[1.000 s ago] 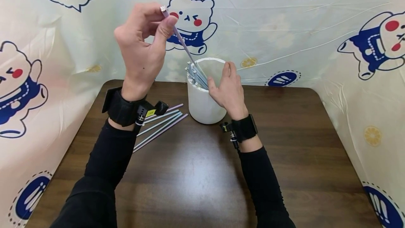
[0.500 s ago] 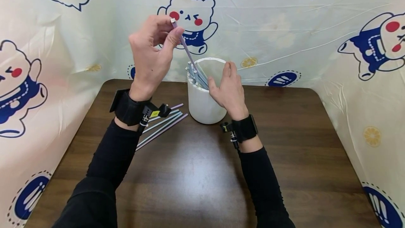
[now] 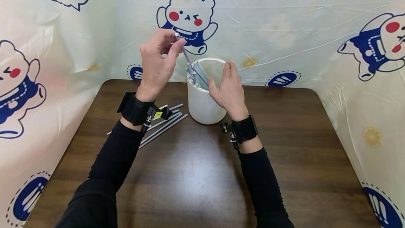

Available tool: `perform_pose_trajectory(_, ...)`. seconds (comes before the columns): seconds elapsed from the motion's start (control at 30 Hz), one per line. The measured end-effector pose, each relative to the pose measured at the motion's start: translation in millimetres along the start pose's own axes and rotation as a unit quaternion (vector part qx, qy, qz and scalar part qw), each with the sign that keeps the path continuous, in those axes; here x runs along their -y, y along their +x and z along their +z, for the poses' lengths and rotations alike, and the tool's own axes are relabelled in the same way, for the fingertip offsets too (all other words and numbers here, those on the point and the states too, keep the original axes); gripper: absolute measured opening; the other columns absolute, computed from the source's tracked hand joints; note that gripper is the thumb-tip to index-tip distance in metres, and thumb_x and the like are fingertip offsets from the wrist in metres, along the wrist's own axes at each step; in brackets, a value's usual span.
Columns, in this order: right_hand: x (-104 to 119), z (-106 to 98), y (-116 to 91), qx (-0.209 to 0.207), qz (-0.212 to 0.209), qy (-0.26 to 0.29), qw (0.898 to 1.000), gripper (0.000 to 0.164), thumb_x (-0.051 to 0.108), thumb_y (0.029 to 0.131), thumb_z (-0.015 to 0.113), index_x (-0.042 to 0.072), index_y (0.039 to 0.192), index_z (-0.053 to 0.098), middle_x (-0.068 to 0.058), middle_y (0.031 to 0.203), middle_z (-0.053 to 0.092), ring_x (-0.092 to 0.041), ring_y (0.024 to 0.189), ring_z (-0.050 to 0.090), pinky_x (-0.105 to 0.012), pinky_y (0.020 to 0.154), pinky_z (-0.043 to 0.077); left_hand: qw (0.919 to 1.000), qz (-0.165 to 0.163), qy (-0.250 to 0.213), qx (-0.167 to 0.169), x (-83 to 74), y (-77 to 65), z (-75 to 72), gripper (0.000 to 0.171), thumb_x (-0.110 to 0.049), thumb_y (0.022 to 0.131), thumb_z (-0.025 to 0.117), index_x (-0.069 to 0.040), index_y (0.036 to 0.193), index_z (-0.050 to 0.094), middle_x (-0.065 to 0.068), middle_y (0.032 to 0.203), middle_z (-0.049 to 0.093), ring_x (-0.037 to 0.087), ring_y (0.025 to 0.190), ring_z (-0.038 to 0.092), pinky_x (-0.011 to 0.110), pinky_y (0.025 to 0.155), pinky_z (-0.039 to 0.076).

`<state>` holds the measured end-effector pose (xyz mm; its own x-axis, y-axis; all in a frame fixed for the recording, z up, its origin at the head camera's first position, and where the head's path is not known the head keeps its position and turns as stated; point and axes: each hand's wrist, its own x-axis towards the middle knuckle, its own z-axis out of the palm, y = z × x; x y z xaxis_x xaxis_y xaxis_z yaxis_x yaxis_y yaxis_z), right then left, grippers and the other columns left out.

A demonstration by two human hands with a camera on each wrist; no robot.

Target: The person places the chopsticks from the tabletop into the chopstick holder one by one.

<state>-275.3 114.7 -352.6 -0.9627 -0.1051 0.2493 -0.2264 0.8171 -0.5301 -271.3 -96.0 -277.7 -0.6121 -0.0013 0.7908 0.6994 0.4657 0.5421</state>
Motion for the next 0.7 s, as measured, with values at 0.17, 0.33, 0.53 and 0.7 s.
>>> perform_pose_trajectory(0.17,0,0,0,-0.002,-0.004,0.0,1.0,0.083,0.047,0.099,0.047,-0.005,0.159,0.022,-0.02,0.166,0.022,-0.044,0.145,0.036,-0.062,0.117,0.034,0.9992,-0.036,0.006,0.015,11.5,-4.4,2.6,0.027,-0.024,0.099,0.066,0.0,0.111,0.067,0.014,0.104,0.077,0.024,0.082,0.075,0.026,0.079,0.059)
perform_pose_trajectory(0.33,0,-1,0,-0.005,-0.004,-0.002,1.0,0.082,0.047,0.1,0.047,-0.005,0.158,0.022,-0.021,0.166,0.022,-0.044,0.145,0.037,-0.061,0.117,0.034,0.9972,-0.068,0.013,0.027,22.5,-8.5,6.4,0.026,-0.025,0.098,0.068,-0.001,0.109,0.068,0.014,0.102,0.075,0.024,0.085,0.073,0.027,0.08,0.059)
perform_pose_trajectory(0.53,0,0,0,-0.005,-0.003,-0.001,1.0,0.082,0.047,0.1,0.047,-0.005,0.158,0.022,-0.02,0.166,0.022,-0.044,0.146,0.036,-0.061,0.118,0.033,0.9936,-0.106,-0.009,0.039,35.1,-15.6,11.1,0.023,-0.023,0.097,0.069,-0.003,0.107,0.069,0.013,0.101,0.074,0.022,0.084,0.069,0.03,0.077,0.058)
perform_pose_trajectory(0.7,-1,1,0,-0.007,-0.003,-0.001,1.0,0.083,0.047,0.099,0.047,-0.005,0.158,0.022,-0.02,0.166,0.023,-0.044,0.145,0.037,-0.061,0.118,0.034,0.9904,-0.126,-0.02,0.054,43.8,-21.2,15.8,0.02,-0.022,0.097,0.07,-0.004,0.105,0.07,0.012,0.1,0.074,0.021,0.083,0.068,0.033,0.076,0.058)
